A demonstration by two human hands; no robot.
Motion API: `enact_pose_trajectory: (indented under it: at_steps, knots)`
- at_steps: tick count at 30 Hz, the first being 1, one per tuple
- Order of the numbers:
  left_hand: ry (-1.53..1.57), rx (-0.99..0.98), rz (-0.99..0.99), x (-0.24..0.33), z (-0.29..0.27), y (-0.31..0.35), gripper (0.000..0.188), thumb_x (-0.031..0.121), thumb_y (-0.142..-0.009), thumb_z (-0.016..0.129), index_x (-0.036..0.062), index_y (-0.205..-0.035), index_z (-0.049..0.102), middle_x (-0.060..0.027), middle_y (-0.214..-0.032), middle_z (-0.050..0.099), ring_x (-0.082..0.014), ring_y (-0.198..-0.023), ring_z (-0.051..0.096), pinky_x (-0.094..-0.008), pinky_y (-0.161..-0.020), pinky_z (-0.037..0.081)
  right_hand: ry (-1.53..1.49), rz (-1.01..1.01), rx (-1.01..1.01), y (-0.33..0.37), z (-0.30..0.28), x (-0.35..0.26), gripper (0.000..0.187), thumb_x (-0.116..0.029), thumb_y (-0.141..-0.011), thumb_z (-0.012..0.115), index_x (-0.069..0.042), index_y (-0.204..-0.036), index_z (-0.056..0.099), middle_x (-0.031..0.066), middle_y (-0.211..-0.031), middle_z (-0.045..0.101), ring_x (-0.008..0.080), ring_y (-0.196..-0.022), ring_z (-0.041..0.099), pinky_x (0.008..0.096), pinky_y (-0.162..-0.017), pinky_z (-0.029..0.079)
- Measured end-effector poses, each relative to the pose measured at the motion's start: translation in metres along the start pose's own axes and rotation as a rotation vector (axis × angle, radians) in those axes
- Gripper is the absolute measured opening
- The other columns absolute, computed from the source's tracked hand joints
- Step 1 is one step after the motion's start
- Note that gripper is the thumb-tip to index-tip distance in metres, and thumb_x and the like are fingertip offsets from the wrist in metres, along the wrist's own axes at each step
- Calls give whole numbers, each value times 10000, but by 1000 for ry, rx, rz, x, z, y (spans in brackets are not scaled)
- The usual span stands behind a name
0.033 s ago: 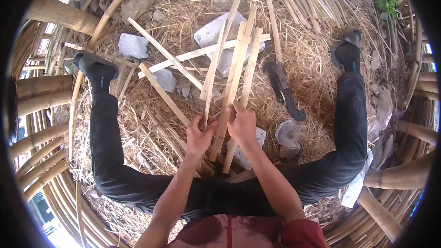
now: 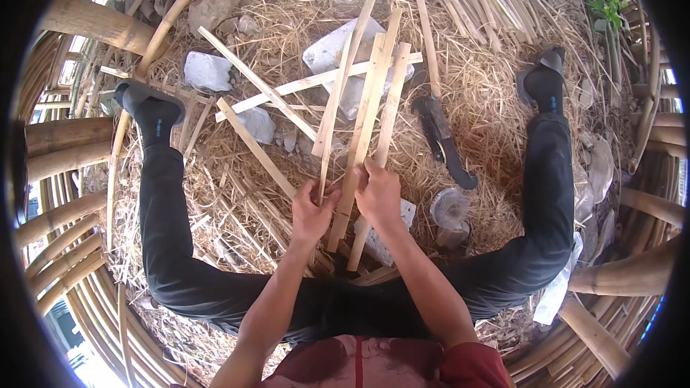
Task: The person aligns thin wooden strips on a straw-covered ground to form a lattice structure, using stones to hold them in place and a hammer to secure the joints with nails.
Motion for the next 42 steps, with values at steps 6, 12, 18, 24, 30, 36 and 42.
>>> enact_pose_trajectory:
  at_steps: [6,12,18,24,30,36,42]
  knots:
    - [-182,84,5,20,7,8,248,162,-919,770,-4,-1077,675,-137,-916,754,-248,-789,730,-365,-737,567,-70,16,-6,-5,-2,8,132,-101,-948,655,20,-904,685,264,-774,671,446,-733,682,491,-670,514]
    - [-110,127,207,8,8,8,198,147,-967,707,-22,-1063,667,-232,-919,710,-401,-841,715,-478,-769,547,-9,73,-47,-6,1,3,147,-117,-943,668,22,-952,714,266,-798,688,445,-750,692,483,-695,530]
    - [-137,119,199,-2,14,7,191,140,-985,689,-40,-1048,680,-231,-947,702,-400,-850,709,-471,-754,558,2,-42,38,-8,10,19,139,-87,-969,705,48,-944,685,181,-753,706,229,-623,702,359,-582,536]
    - [-163,274,242,9,-30,-5,189,115,-1041,593,-30,-1079,709,-120,-885,687,-163,-644,601,-293,-543,487,-533,204,-92,0,-22,22,119,-67,-1023,639,45,-1063,630,73,-853,692,116,-624,662,262,-547,531]
    - [-58,500,28,-10,-85,-23,258,191,-1019,613,-18,-1154,680,-91,-880,630,-121,-603,514,-273,-512,424,-579,201,-178,13,-48,48,153,-68,-1014,647,62,-1094,630,87,-888,710,114,-665,665,278,-603,562]
    - [-45,344,26,-1,-60,-17,245,131,-996,580,26,-1184,696,-43,-789,601,-102,-658,491,-300,-521,382,-617,209,-202,31,-21,58,150,-64,-1015,673,25,-1128,630,42,-845,699,93,-671,666,243,-529,483]
    - [-118,505,-109,-10,-75,-17,317,165,-1009,584,-31,-1238,683,-141,-961,679,-209,-759,622,-364,-676,533,-584,275,-219,26,-14,45,170,-48,-977,694,82,-1084,669,109,-879,740,136,-717,721,287,-615,599]
Point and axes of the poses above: each hand's wrist, its own y-axis away from the middle knuckle, its own z-axis out of the palm, x = y × z, the point moved 3 cm from there along -y, towards the middle knuckle
